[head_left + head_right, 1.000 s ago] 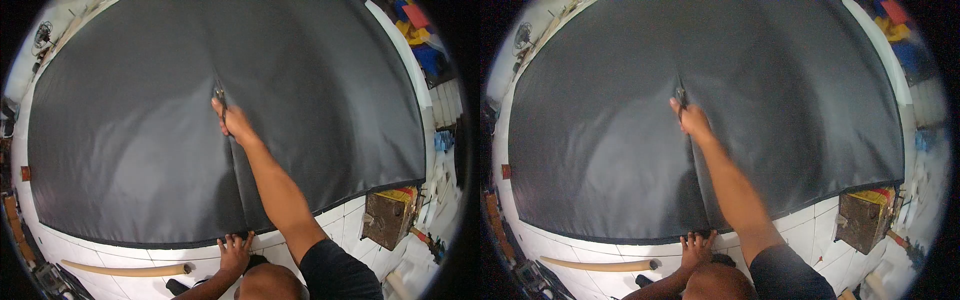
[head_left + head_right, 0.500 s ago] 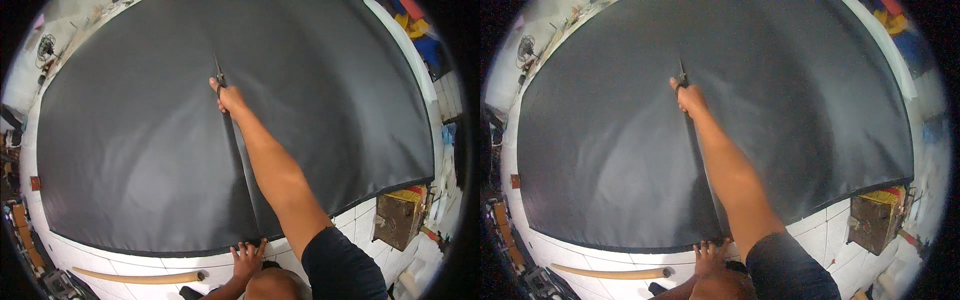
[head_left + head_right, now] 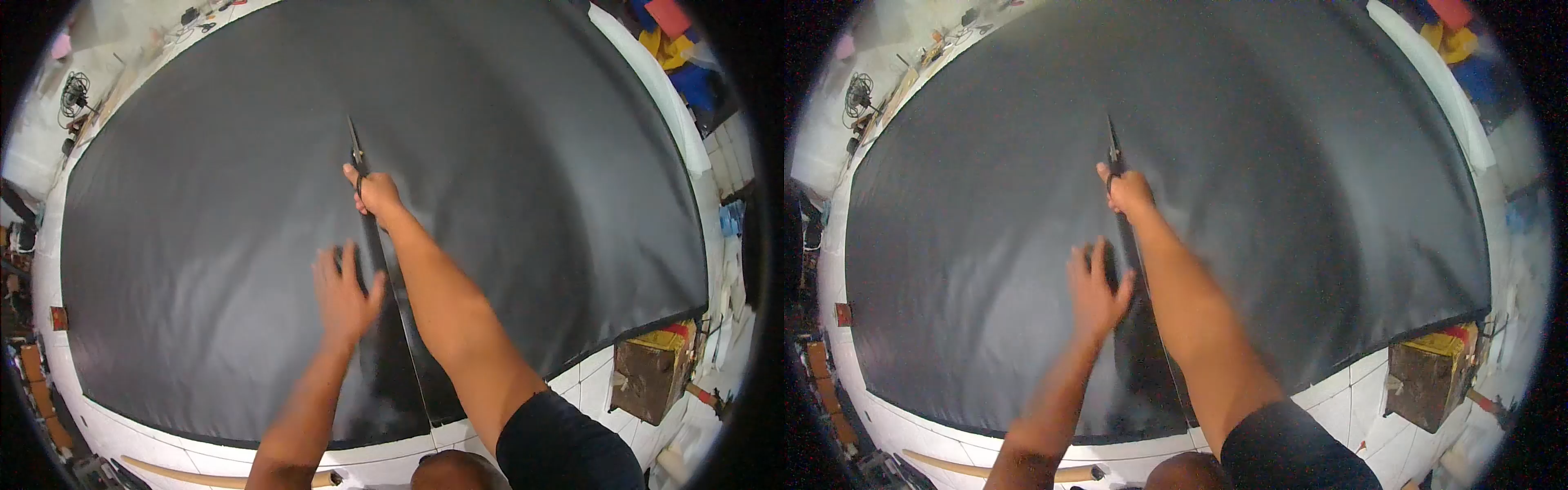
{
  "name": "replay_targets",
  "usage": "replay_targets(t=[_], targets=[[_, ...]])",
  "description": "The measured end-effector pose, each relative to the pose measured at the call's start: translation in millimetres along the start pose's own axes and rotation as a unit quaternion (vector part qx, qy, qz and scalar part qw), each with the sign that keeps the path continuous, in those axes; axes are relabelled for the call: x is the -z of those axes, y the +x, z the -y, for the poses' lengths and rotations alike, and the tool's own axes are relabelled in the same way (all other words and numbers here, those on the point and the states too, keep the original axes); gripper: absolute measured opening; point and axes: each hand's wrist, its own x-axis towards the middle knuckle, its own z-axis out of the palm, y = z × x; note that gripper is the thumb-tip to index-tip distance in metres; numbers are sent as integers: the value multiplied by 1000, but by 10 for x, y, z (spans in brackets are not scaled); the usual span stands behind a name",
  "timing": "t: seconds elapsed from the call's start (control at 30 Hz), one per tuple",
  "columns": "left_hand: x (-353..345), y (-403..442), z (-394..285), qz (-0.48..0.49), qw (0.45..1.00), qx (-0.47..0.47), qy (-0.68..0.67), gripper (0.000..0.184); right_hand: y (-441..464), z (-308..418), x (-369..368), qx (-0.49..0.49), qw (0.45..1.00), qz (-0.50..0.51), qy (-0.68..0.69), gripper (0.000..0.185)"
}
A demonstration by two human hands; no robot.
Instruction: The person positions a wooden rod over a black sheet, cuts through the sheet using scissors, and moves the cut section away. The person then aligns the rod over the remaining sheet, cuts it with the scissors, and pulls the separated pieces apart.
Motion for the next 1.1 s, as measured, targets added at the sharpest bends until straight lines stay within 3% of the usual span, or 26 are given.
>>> replay_targets(t=[0.03,0.23,0.53,0.63,0.67,0.77,0.9,1.1], targets=[[-87,263,92,-71,995,-29,65,75,1,7,-4,-4,1000,8,18,51],[-355,541,268,-22,989,-17,149,81,-28,40,-28,-10,1000,-20,-4,53],[-226,635,238,-1,996,-10,87,86,10,71,-3,-31,999,11,7,51],[-256,664,235,0,995,1,100,86,-26,109,-3,-57,997,-18,-39,50],[-240,673,251,17,995,3,94,85,0,39,-15,-27,996,-35,-73,51],[-297,665,279,-9,996,-10,87,85,238,-25,-47,-2,995,-47,-93,54],[-326,661,315,18,994,0,112,87,690,318,-56,-57,990,-27,-127,57],[-335,657,313,19,990,0,138,85,1656,958,-257,-5,995,-50,-87,52]])
